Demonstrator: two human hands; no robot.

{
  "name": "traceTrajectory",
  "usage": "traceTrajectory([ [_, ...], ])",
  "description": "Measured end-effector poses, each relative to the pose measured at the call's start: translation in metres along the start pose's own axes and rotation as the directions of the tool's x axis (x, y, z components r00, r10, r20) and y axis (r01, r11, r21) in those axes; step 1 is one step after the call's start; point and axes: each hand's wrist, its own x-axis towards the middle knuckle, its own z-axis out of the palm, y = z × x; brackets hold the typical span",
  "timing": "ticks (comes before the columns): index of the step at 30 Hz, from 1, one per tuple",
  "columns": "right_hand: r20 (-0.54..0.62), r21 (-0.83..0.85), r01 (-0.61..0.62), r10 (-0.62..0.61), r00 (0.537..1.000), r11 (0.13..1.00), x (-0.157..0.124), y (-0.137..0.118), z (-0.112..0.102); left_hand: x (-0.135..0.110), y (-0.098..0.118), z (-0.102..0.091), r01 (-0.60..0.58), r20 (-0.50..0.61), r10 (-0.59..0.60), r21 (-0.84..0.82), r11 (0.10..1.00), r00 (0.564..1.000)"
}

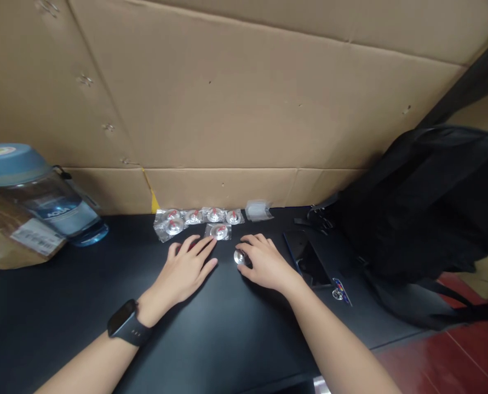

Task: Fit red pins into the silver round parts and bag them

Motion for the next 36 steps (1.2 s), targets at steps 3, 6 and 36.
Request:
traceTrajectory([
  [3, 0.027, 0.044, 0.051, -0.052, 0.998, 0.998, 0.000, 0.003, -0.001, -0.001, -0.009, -0.009, 0.017, -0.002, -0.017, -0.047, 0.999, 1.000],
  [6, 0.014, 0.081, 0.043, -0.044, 0.999, 0.996, 0.000, 0.006, 0.000, -0.005, -0.030, -0.022, 0.112, -0.083, -0.117, -0.065, 0.992, 0.990],
  [36, -0.237, 0.577, 0.162, -0.027, 0.971, 0.801, 0.002, -0.035, 0.006, -0.018, 0.000, -0.030, 0.175, -0.019, -0.253, -0.673, 0.718, 0.967],
])
